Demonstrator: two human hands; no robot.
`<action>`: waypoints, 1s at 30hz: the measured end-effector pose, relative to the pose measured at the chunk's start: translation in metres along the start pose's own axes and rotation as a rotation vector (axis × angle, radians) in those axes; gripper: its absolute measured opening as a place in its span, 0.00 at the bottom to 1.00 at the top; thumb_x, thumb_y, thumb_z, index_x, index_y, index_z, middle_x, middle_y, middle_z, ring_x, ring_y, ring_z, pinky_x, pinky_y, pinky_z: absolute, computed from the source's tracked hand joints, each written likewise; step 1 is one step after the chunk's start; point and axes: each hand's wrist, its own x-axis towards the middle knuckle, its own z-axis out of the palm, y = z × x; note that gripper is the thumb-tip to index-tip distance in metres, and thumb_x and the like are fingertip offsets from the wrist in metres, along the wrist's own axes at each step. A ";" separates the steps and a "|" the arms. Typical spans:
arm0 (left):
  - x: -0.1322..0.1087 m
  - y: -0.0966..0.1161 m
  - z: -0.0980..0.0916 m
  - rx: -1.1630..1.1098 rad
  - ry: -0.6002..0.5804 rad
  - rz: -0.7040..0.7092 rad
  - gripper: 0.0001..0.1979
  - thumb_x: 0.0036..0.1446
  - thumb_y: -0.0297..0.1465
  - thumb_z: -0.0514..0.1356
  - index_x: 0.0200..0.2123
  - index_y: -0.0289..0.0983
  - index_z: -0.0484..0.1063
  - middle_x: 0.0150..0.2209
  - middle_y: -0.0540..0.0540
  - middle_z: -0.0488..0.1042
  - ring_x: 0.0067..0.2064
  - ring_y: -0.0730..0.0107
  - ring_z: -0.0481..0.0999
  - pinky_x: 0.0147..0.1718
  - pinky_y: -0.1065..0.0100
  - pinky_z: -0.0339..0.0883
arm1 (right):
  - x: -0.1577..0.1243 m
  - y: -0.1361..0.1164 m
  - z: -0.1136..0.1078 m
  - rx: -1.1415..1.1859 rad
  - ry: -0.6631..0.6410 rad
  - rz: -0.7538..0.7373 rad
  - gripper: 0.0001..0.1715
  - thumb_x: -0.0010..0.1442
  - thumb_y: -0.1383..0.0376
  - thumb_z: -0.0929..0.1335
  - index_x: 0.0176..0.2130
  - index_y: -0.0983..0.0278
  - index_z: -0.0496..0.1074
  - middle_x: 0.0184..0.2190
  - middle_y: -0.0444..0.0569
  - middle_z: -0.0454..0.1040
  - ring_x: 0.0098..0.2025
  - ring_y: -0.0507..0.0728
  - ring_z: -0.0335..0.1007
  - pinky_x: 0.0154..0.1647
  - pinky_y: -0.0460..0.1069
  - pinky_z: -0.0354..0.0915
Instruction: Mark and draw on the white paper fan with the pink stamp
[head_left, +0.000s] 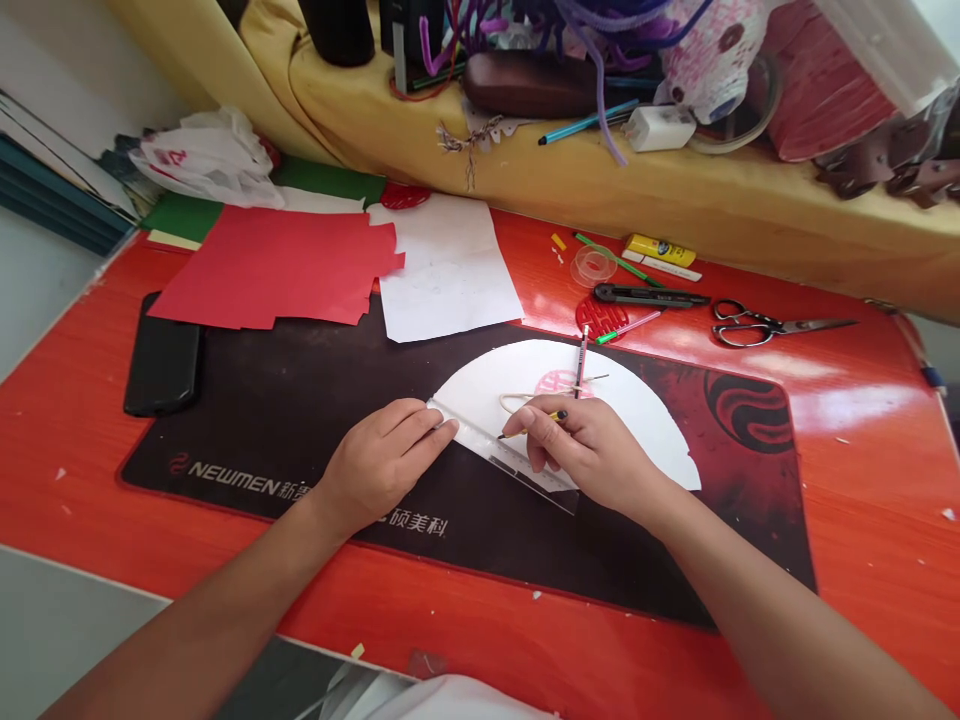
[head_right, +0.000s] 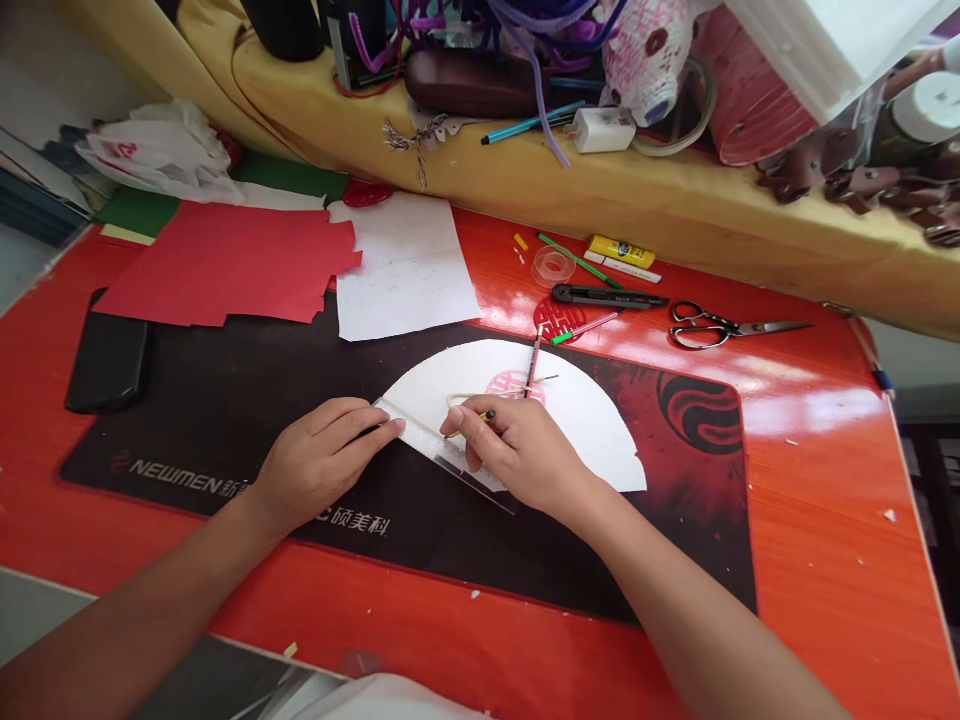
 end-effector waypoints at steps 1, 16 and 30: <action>0.000 0.000 0.000 0.003 0.000 -0.002 0.14 0.72 0.17 0.61 0.55 0.35 0.78 0.43 0.41 0.83 0.46 0.58 0.81 0.47 0.57 0.81 | -0.001 0.001 0.000 0.001 0.002 0.002 0.32 0.77 0.42 0.64 0.42 0.63 0.84 0.22 0.44 0.78 0.21 0.52 0.66 0.25 0.47 0.60; 0.002 0.001 0.000 0.030 0.022 0.004 0.14 0.71 0.18 0.61 0.54 0.36 0.79 0.43 0.42 0.84 0.46 0.58 0.82 0.48 0.57 0.80 | -0.017 0.002 -0.004 0.181 0.185 -0.052 0.34 0.74 0.38 0.68 0.43 0.63 0.86 0.23 0.46 0.79 0.24 0.54 0.70 0.29 0.49 0.68; 0.000 0.003 -0.008 -0.365 0.112 -0.464 0.05 0.78 0.30 0.57 0.46 0.41 0.73 0.39 0.47 0.84 0.38 0.66 0.84 0.41 0.64 0.78 | -0.106 0.053 -0.096 0.477 1.362 -0.094 0.20 0.65 0.48 0.76 0.33 0.61 0.84 0.19 0.45 0.70 0.20 0.55 0.64 0.24 0.54 0.56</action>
